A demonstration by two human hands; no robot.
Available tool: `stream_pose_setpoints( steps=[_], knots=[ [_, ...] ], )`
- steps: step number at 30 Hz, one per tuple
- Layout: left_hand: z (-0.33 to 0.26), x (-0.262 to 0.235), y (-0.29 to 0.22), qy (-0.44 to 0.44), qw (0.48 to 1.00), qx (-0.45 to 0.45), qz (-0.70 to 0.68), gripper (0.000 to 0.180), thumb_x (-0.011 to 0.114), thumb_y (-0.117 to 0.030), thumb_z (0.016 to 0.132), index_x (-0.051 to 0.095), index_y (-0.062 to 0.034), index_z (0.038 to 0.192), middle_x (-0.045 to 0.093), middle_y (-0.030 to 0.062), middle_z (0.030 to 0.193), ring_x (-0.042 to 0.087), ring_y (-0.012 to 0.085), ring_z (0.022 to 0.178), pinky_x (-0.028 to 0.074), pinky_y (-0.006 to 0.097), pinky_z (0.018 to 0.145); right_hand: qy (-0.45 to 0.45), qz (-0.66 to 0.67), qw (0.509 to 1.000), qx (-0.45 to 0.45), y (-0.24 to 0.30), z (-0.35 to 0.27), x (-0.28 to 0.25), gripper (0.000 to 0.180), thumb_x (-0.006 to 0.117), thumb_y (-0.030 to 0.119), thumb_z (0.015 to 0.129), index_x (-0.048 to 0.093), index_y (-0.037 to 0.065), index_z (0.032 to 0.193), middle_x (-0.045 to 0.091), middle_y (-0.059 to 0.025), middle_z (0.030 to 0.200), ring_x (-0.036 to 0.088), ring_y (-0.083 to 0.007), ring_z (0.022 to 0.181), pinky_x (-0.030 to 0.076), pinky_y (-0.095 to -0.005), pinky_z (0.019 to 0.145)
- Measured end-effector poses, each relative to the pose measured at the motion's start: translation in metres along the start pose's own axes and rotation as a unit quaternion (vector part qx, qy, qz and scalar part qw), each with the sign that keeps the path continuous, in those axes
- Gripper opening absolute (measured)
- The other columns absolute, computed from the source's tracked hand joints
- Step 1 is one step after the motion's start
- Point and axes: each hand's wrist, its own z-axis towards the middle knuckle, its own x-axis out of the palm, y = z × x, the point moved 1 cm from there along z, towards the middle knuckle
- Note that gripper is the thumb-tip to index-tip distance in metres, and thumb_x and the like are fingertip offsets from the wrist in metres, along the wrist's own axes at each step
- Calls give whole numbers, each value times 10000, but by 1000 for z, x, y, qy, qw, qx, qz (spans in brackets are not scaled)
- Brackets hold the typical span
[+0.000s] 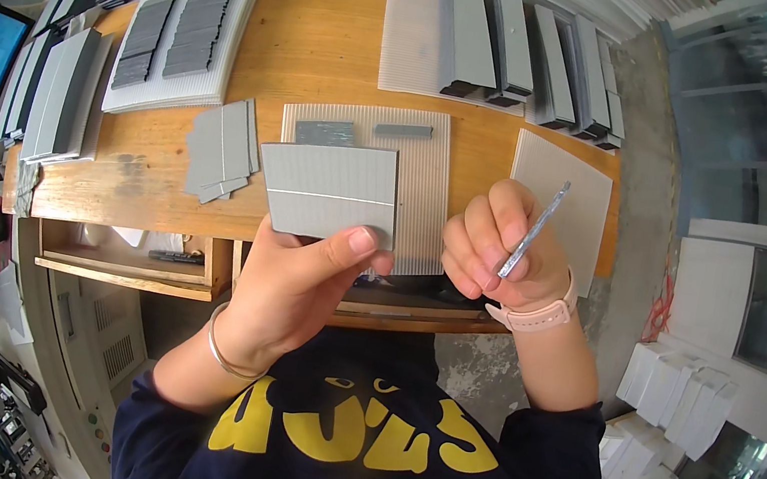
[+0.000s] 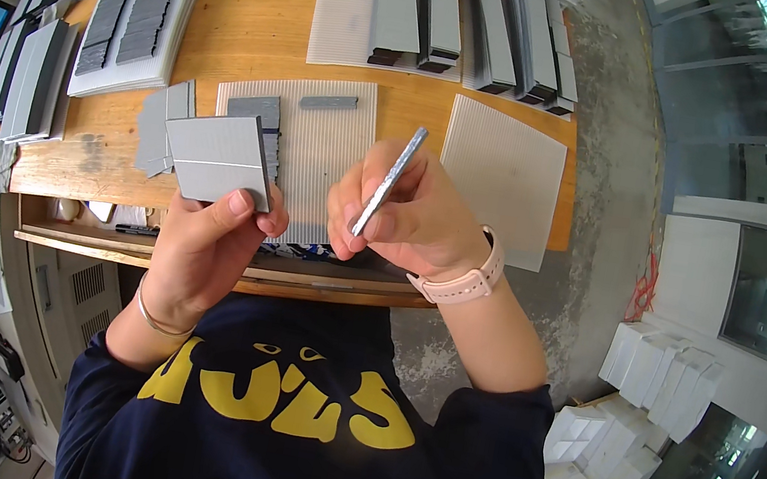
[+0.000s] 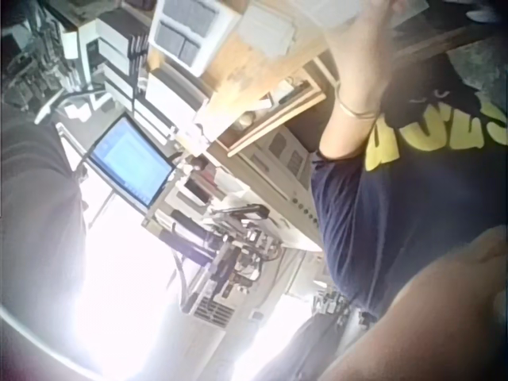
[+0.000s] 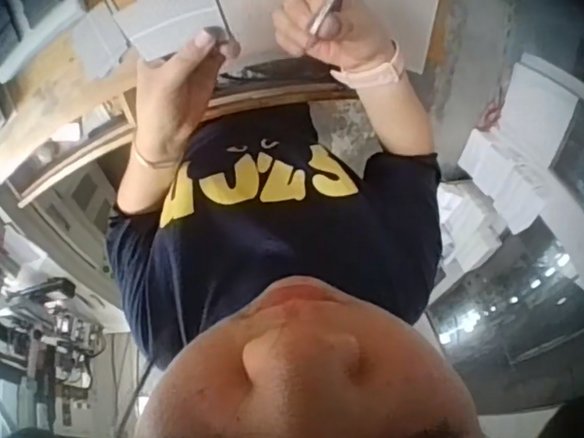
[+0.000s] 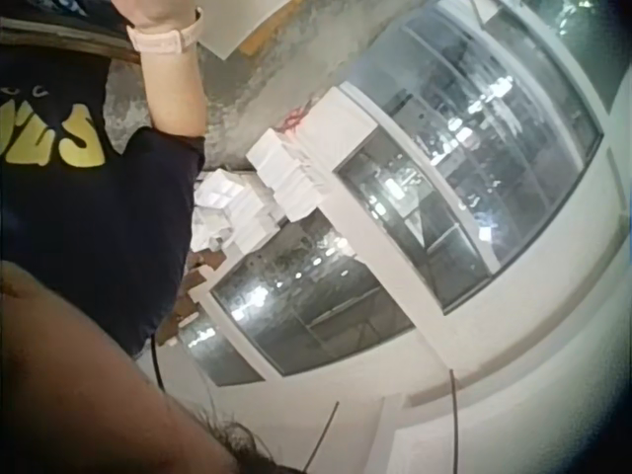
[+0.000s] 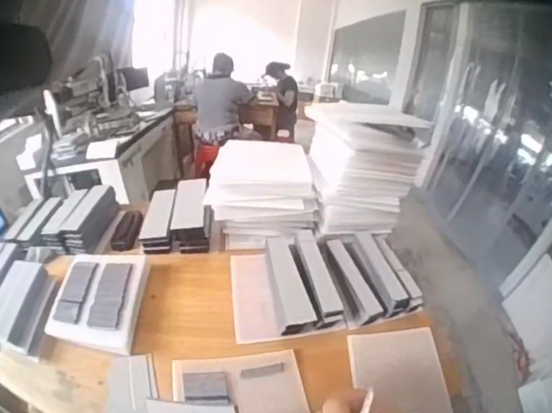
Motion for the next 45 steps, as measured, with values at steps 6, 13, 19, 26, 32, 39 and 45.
stream_pose_setpoints(
  steps=[6,13,19,26,32,39,45],
  knots=[
    [-2,1,-1,-8,1000,4,15,225,608,-40,781,521,-4,986,579,79,865,558,170,736,463,283,676,12,-7,1000,2,0,-2,3,195,718,66,688,533,87,744,564,-27,684,547,-155,631,482,-281,537],
    [0,-6,-19,-55,994,82,53,197,585,-44,798,520,-7,980,573,69,845,555,157,732,476,344,756,-151,-701,697,13,22,22,-2,123,612,-15,678,499,23,708,557,-33,689,555,-149,643,451,-244,596],
    [22,-12,-32,-49,997,59,-3,96,538,-86,842,525,-45,927,557,9,765,544,122,714,409,523,886,-86,-867,490,-33,21,43,-28,125,583,6,618,498,25,706,521,-75,679,515,-225,683,435,-317,640],
    [53,-12,-32,-84,996,-10,5,89,567,-113,834,567,-45,892,571,17,785,551,131,755,445,442,822,-111,-861,495,-32,15,51,-40,111,576,42,605,510,30,693,514,-77,669,515,-246,691,431,-339,637],
    [68,-16,-28,-111,993,-39,5,96,578,-120,829,578,-39,881,577,24,795,556,147,781,447,409,787,-122,-856,502,-24,16,53,-41,96,563,44,608,518,31,693,512,-78,671,516,-256,693,426,-351,623],
    [76,-21,-23,-127,991,-32,11,87,580,-121,827,573,-48,876,568,29,776,551,147,775,440,418,787,-142,-851,506,-16,16,53,-42,93,560,40,618,530,33,706,511,-74,690,517,-248,693,426,-346,617],
    [78,-18,-22,-145,989,-21,10,71,572,-114,830,570,-51,865,557,24,756,540,137,738,434,425,801,-156,-844,511,-42,17,52,-45,91,579,27,633,534,39,711,513,-64,689,526,-228,674,429,-332,593]
  ],
)
